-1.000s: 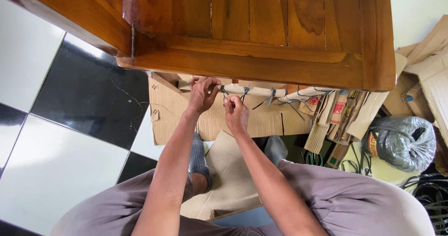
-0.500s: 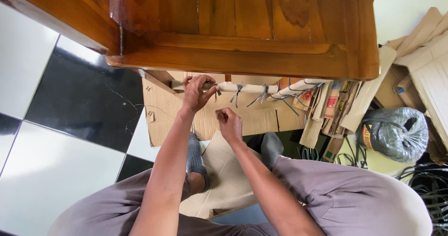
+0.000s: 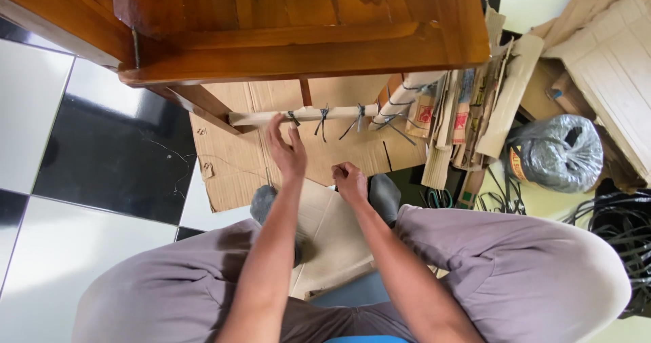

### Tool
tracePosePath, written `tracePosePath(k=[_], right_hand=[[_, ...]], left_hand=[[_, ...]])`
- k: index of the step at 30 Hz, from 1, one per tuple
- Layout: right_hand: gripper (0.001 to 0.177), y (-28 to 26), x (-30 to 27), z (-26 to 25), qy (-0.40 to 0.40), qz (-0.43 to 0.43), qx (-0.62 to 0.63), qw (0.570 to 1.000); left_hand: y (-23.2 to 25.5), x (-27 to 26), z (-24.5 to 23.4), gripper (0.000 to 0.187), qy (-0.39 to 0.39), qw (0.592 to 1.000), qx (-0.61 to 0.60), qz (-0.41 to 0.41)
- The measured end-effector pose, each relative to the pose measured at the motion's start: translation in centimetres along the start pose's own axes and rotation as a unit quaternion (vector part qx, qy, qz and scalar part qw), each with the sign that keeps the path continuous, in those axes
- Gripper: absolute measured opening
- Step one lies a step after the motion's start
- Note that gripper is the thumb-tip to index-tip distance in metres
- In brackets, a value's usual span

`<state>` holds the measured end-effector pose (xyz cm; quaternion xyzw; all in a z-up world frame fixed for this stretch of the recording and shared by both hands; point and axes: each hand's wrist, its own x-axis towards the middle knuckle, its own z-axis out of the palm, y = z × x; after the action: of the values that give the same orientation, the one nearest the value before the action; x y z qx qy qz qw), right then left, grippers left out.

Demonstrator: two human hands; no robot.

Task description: Wrapping the legs of a wooden chair with cardboard and securing them with plastic ties for protection.

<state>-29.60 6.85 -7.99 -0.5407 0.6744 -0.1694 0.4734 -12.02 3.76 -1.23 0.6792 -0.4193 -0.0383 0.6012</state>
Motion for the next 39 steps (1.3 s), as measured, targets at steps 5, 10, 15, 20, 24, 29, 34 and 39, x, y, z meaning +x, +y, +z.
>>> tracePosePath(k=[5,10,15,20,24,29,34,39], right_hand=[[0.019,1.3,-0.7,-2.3,0.021,0.025,0.006,0.999],[0.031,3.0,-1.2,-3.9,0.057,0.03,-0.006,0.998],[0.038,3.3,-2.3,-5.6,0.077,0.053,-0.015,0.996],[0.029,3.4,-4.2,-8.2,0.109,0.101,0.022,0.989],[0.027,3.2,-5.3,-10.0,0.13,0.126,0.037,0.983],[0.026,5.9,-5.8,-11.8,0.143,0.156,0.047,0.976],[0.023,11.1,-5.8,-13.6,0.191,0.183,0.068,0.962],[0.021,14.8,-6.9,-15.5,0.275,0.206,0.11,0.933]], left_hand=[[1.3,-9.0,1.2,0.019,-0.04,0.998,0.033,-0.041],[1.2,-14.4,2.1,0.01,-0.223,0.964,0.072,-0.126],[0.9,-17.0,4.8,0.015,-0.304,0.92,0.064,-0.24],[1.2,-18.9,7.4,0.016,-0.346,0.905,0.061,-0.24],[2.9,-19.6,8.8,0.02,-0.389,0.884,0.06,-0.254],[3.4,-21.7,10.1,0.017,-0.424,0.871,0.103,-0.225],[4.1,-24.0,11.8,0.018,-0.5,0.835,0.108,-0.203],[4.1,-26.3,13.1,0.017,-0.566,0.801,0.11,-0.163]])
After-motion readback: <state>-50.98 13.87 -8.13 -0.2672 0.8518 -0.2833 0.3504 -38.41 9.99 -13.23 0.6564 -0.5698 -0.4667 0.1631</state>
